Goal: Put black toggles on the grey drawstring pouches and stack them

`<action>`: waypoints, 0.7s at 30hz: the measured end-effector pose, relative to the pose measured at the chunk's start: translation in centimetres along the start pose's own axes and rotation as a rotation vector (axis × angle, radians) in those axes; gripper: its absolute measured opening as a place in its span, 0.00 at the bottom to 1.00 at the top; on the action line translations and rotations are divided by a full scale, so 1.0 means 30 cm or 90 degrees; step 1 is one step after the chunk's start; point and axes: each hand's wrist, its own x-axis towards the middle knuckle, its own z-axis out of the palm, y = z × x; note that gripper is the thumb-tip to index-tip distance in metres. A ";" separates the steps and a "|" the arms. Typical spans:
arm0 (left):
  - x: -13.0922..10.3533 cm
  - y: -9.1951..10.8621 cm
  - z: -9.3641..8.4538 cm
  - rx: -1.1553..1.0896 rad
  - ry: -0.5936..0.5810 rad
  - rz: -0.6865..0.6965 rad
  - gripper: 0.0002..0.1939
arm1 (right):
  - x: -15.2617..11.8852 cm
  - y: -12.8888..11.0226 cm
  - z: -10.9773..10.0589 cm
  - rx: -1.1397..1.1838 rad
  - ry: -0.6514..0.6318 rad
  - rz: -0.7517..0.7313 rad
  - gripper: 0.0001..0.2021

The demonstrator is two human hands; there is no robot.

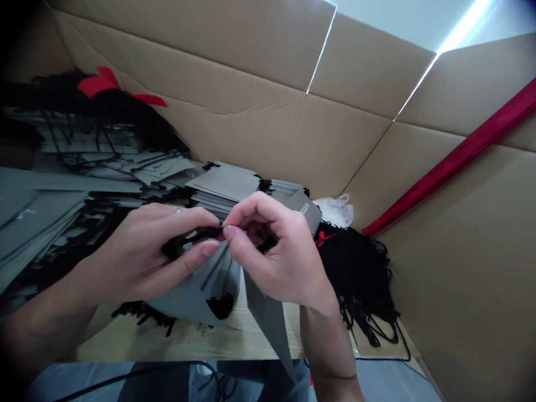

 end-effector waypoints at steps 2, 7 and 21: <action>0.001 0.000 -0.010 -0.045 -0.022 -0.026 0.06 | -0.004 -0.003 -0.012 -0.014 0.021 0.001 0.04; 0.006 -0.004 -0.009 -0.098 -0.049 -0.028 0.10 | -0.008 0.002 -0.035 -0.028 -0.027 -0.029 0.13; 0.005 -0.034 0.007 -0.136 0.018 0.057 0.13 | -0.005 0.013 -0.023 -0.009 -0.004 -0.027 0.07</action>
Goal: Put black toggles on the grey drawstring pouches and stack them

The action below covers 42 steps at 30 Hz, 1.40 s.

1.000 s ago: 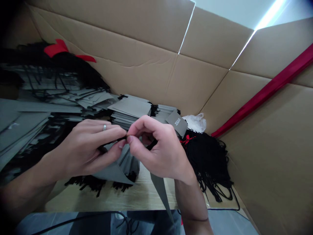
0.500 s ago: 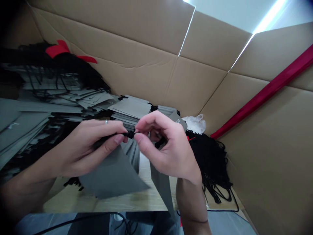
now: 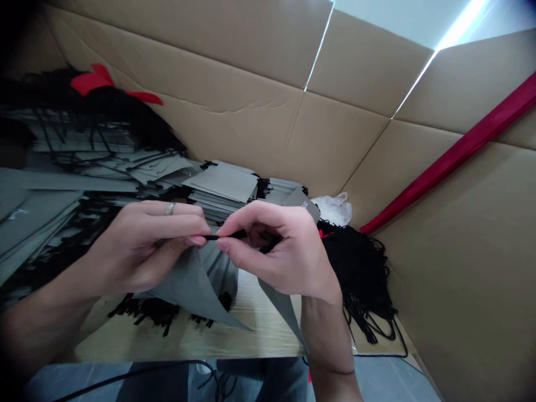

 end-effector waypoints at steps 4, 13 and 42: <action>-0.003 0.004 -0.012 -0.009 0.026 -0.012 0.12 | 0.000 0.007 0.010 0.035 0.030 -0.013 0.08; -0.003 0.032 -0.005 0.072 -0.034 -0.081 0.12 | 0.000 -0.006 0.018 -0.020 0.003 -0.065 0.10; -0.014 0.018 0.048 0.079 -0.025 -0.144 0.08 | 0.011 0.010 0.031 -0.092 -0.035 -0.047 0.06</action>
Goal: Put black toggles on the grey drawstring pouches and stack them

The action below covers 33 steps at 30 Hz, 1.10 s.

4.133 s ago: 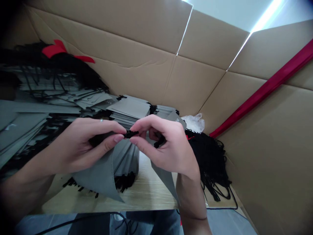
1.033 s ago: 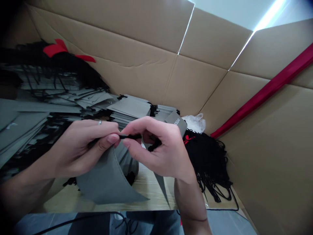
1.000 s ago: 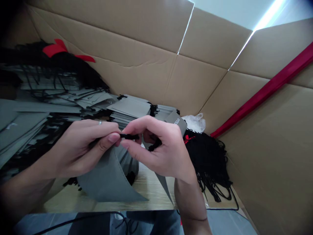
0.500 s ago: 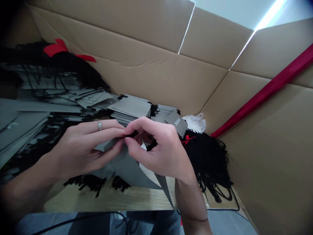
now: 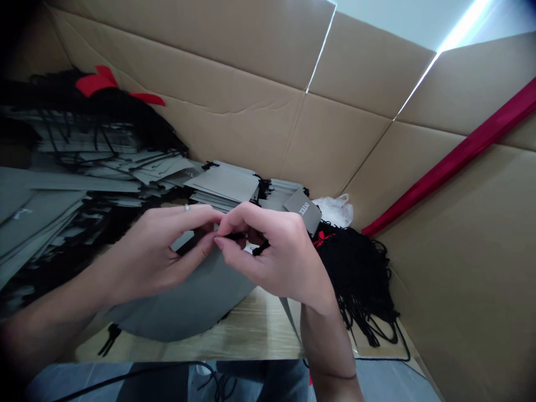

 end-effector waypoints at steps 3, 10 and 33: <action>-0.005 -0.006 -0.002 0.017 -0.051 0.008 0.10 | 0.001 0.002 -0.002 -0.010 -0.005 -0.003 0.06; 0.021 -0.011 -0.045 -0.158 -0.034 0.081 0.16 | -0.005 0.000 -0.028 0.101 -0.013 0.036 0.04; 0.031 0.040 0.027 -0.370 -0.026 -0.213 0.11 | 0.037 -0.014 0.119 0.228 0.399 0.027 0.09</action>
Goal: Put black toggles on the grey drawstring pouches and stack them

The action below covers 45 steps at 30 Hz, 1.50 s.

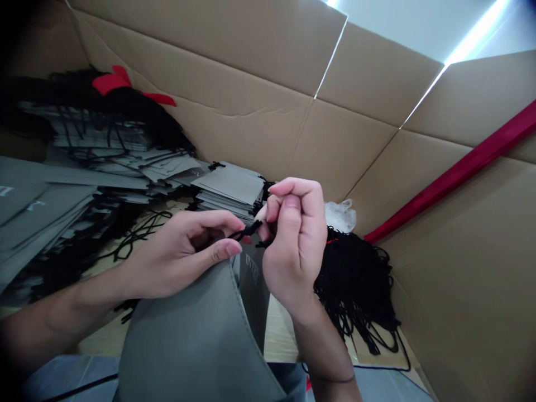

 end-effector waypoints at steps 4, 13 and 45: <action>0.001 -0.006 0.010 -0.010 0.003 -0.012 0.11 | -0.013 0.002 0.021 0.022 0.011 0.015 0.08; -0.001 -0.018 0.030 0.045 -0.012 0.094 0.06 | -0.029 0.010 0.049 0.061 0.017 0.009 0.13; -0.005 0.016 -0.086 0.152 -0.064 0.075 0.15 | 0.070 -0.029 -0.180 -0.128 -0.349 0.069 0.09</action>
